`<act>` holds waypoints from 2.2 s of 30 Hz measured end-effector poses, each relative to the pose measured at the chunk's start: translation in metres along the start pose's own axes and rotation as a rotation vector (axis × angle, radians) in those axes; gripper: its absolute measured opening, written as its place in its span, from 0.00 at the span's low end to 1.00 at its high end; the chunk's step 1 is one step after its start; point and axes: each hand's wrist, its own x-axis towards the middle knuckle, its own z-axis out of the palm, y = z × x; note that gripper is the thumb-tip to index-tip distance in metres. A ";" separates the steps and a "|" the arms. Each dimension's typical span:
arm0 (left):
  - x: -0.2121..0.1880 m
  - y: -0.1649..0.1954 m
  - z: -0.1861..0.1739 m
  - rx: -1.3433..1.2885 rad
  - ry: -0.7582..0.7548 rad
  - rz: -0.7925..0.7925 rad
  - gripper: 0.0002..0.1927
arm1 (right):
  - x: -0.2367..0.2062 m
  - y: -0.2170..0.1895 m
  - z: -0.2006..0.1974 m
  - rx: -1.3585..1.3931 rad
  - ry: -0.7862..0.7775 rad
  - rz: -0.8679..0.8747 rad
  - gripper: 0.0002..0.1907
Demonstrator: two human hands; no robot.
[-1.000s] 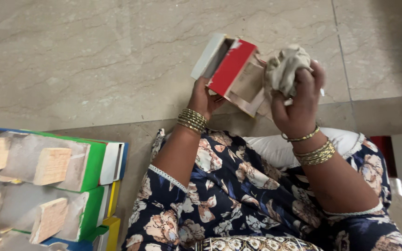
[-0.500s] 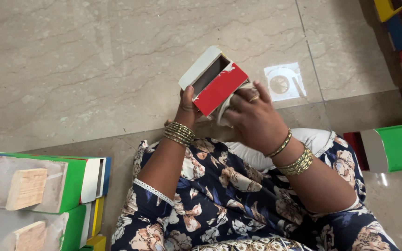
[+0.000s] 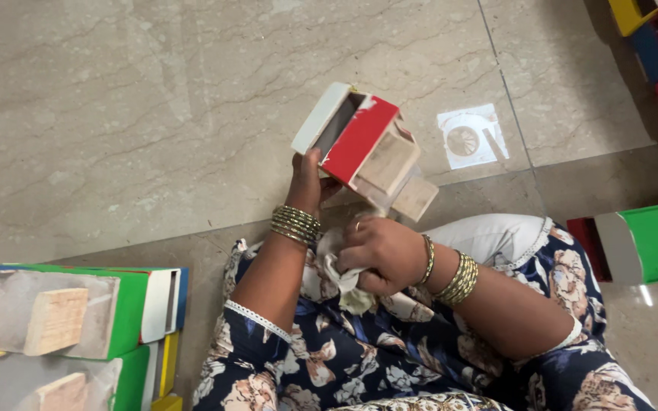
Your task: The person sits on the floor and wipes colorful wooden toy boxes with a cloth, cleaning the outer surfaces and inner compartments of each box one at a time. Cleaned boxes are set aside in a pile as the person picks up the next box.
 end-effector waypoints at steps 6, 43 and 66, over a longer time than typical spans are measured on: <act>0.004 0.003 -0.018 -0.312 -0.214 -0.031 0.35 | -0.031 0.020 -0.026 -0.046 0.572 -0.069 0.05; 0.018 -0.004 -0.019 -0.127 -0.120 -0.036 0.31 | -0.038 0.089 -0.015 -0.126 0.843 0.344 0.15; 0.016 -0.003 -0.013 0.037 -0.108 -0.037 0.31 | -0.061 0.132 -0.011 0.081 0.863 0.706 0.18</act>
